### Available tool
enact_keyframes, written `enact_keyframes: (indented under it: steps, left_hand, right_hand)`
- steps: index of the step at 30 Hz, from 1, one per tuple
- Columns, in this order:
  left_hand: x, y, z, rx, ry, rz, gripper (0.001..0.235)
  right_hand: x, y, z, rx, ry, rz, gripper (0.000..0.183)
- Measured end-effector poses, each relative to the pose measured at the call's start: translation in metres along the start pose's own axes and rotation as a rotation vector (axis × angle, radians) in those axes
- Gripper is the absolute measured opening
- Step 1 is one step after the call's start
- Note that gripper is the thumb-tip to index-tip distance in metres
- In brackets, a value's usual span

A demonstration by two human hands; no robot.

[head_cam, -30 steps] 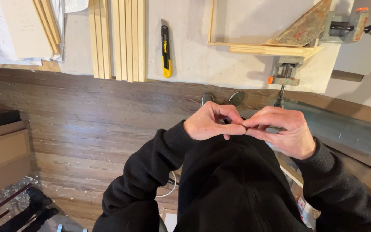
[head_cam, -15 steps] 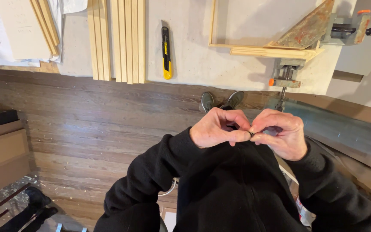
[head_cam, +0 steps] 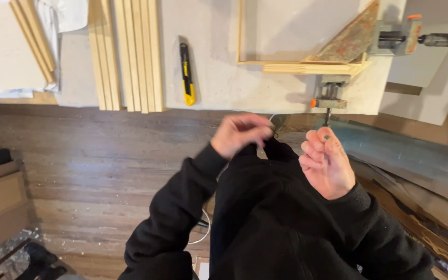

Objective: Assembling and securing wooden picture frames using a corner clamp, hammer, and utility knife.

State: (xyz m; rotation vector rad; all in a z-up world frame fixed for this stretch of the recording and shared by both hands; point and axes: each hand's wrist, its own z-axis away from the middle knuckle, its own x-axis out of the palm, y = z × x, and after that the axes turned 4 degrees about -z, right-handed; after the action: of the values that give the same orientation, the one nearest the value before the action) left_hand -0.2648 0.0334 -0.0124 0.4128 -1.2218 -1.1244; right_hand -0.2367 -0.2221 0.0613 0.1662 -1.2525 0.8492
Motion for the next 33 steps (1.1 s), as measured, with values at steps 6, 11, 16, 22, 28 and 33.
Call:
enact_keyframes:
  steps: [6,11,16,22,28,33]
  left_hand:
    - [-0.069,-0.034,-0.051,0.291,0.473,-0.931,0.023]
    - [-0.066,-0.026,-0.06,0.616,0.803,-1.596,0.023]
    - [0.037,0.026,-0.034,0.676,0.733,-1.315,0.027]
    - [0.182,0.093,-0.029,0.87,0.574,-1.02,0.029]
    - [0.23,0.093,-0.061,0.789,0.654,-1.047,0.029]
    - [0.263,0.081,-0.078,0.764,0.747,-1.084,0.027]
  right_hand:
    - [0.012,-0.013,0.007,0.124,0.158,-0.221,0.01]
    - [0.018,-0.033,0.008,0.172,0.23,-0.113,0.009]
    - [0.025,-0.056,0.001,0.212,0.293,-0.009,0.013]
    - [0.016,-0.096,-0.007,0.277,0.266,0.148,0.021]
    - [-0.001,-0.152,-0.016,0.382,0.219,0.266,0.025]
    - [-0.014,-0.186,-0.012,0.471,0.144,0.255,0.026]
